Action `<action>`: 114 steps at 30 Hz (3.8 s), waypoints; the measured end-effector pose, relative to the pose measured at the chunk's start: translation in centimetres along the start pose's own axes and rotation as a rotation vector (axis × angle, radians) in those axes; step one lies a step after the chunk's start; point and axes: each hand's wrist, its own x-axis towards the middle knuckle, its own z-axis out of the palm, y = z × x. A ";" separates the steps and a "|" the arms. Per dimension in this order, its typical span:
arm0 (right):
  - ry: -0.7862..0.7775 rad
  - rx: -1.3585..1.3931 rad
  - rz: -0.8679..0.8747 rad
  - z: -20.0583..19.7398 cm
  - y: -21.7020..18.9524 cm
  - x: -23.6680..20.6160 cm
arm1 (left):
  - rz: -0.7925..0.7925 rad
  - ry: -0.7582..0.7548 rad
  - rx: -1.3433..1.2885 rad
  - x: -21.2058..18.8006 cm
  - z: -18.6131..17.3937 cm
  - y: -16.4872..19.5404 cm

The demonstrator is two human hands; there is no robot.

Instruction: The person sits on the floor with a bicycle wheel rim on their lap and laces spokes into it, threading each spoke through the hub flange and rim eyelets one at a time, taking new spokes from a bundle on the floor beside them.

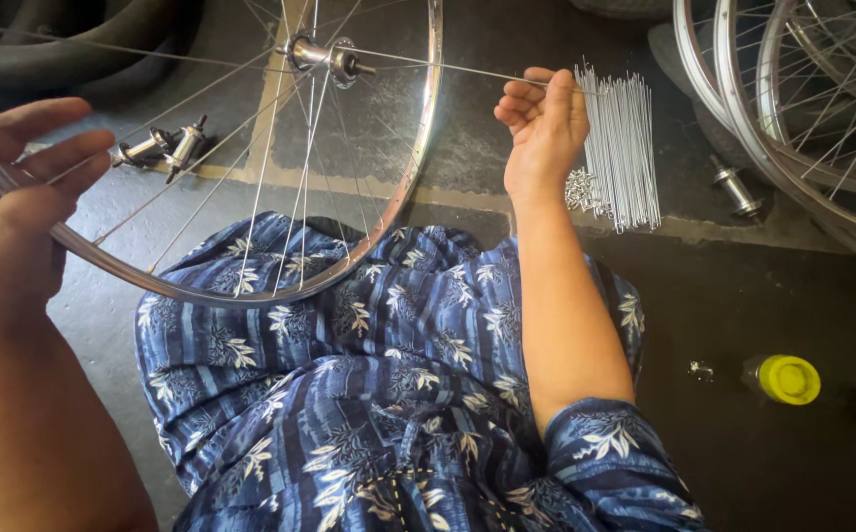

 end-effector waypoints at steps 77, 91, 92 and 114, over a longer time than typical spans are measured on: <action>-0.338 0.107 0.310 6.1 7.8 -0.7 | -0.230 -0.203 -0.607 6.2 5.0 -9.0; -0.304 0.101 0.359 5.9 7.1 -0.9 | -0.214 0.195 -0.892 16.9 9.1 -17.5; -0.303 0.103 0.365 5.8 7.3 -1.0 | -0.264 0.247 -0.862 17.0 7.8 -17.4; -0.577 -0.755 -0.284 6.8 6.1 -1.4 | 1.080 0.706 1.166 14.9 10.2 3.1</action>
